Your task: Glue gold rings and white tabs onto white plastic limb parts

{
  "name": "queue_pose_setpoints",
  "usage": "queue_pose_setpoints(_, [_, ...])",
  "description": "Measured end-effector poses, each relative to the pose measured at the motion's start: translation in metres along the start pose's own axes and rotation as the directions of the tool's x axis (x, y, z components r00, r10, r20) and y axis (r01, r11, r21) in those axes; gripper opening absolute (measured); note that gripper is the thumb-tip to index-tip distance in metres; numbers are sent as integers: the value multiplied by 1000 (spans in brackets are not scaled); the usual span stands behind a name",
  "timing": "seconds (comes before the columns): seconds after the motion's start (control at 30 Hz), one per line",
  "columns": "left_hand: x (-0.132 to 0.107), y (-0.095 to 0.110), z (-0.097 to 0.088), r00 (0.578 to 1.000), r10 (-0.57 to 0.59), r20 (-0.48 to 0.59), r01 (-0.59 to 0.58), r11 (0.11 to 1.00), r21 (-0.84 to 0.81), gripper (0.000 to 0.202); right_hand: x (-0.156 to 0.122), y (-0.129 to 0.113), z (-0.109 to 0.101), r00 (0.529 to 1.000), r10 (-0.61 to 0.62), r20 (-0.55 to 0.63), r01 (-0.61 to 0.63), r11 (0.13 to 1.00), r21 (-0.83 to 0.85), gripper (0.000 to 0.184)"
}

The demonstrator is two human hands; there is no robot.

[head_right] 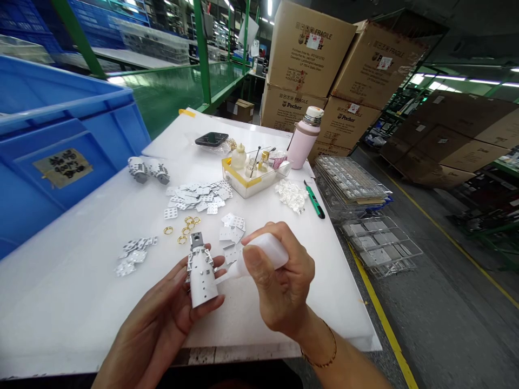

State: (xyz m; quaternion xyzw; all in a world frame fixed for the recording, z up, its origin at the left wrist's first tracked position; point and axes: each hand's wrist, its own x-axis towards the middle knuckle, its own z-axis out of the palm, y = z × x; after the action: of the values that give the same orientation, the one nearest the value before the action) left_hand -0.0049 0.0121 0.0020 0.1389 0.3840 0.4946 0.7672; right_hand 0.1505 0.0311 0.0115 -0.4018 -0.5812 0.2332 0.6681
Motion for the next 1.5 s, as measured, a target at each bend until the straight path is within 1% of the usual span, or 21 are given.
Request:
queue_pose_setpoints(0.13, [0,1,-1,1000,2,1,-2,1000,6,31,-1,0,1,1000,1,4,-1,1000,6,13])
queue_pose_setpoints(0.4, [1,1,-1,1000,4,-5,-4,1000,8,30,0,-1,1,1000,-25,-1,25,999,-43,16])
queue_pose_setpoints(0.63, [1,0,-3,1000,9,-15,-9,1000,10,30,-1,-2,-3,999,-10,-37,12,999,32,17])
queue_pose_setpoints(0.77, [1,0,-3,1000,13,-18,-13,1000,7,29,-1,-2,-3,1000,-8,9,7,998,58,15])
queue_pose_setpoints(0.9, [1,1,-3,1000,10,-8,-10,1000,3,29,-1,-2,-2,999,2,44,-4,999,47,14])
queue_pose_setpoints(1.3, [1,-1,-3,1000,10,-26,-9,1000,10,28,-2,-4,-4,997,20,80,-26,997,76,12])
queue_pose_setpoints(1.43, [2,-1,-3,1000,13,-24,-12,1000,15,27,-4,-5,-1,998,24,55,-28,997,70,15])
queue_pose_setpoints(1.5, [1,-1,-2,999,16,-33,-15,1000,14,28,0,-5,-2,997,80,17,-81,992,97,17])
